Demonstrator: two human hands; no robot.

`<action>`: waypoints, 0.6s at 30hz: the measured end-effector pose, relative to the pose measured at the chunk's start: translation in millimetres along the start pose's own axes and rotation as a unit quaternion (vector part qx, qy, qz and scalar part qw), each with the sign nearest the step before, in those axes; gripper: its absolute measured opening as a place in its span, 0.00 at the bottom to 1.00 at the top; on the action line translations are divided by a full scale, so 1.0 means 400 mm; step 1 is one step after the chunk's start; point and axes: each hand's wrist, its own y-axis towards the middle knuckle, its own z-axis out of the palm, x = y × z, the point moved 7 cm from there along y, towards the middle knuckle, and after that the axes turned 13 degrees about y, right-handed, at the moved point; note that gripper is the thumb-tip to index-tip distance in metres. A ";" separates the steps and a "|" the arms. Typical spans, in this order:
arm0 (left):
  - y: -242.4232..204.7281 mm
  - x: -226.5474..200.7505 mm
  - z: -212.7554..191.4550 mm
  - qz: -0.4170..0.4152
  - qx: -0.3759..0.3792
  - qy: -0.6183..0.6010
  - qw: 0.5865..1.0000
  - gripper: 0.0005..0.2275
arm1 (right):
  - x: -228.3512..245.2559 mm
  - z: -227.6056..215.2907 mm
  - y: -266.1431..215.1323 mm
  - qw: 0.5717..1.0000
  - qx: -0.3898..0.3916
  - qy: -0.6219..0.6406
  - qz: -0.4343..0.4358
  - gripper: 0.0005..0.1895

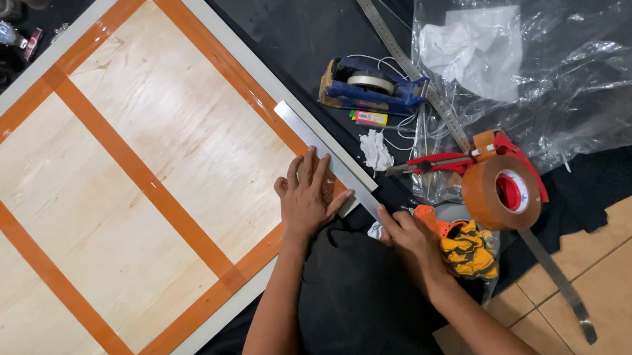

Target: The person marks a wooden board with a ruler and pencil, then selects screws from a container and uses a cordless drill to fasten them into the board. The work is performed on a table in a workshop setting.

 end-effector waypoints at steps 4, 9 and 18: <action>0.003 0.000 0.000 0.002 0.000 0.002 1.000 0.36 | -0.080 0.112 -0.006 0.991 0.009 -0.126 -0.034 0.25; -0.005 0.005 0.004 0.005 0.010 -0.013 1.000 0.36 | -0.156 0.171 -0.030 0.995 -0.039 -0.068 -0.055 0.26; -0.004 0.000 0.005 0.002 0.008 0.007 1.000 0.38 | -0.111 0.130 -0.055 0.982 -0.095 -0.118 -0.114 0.26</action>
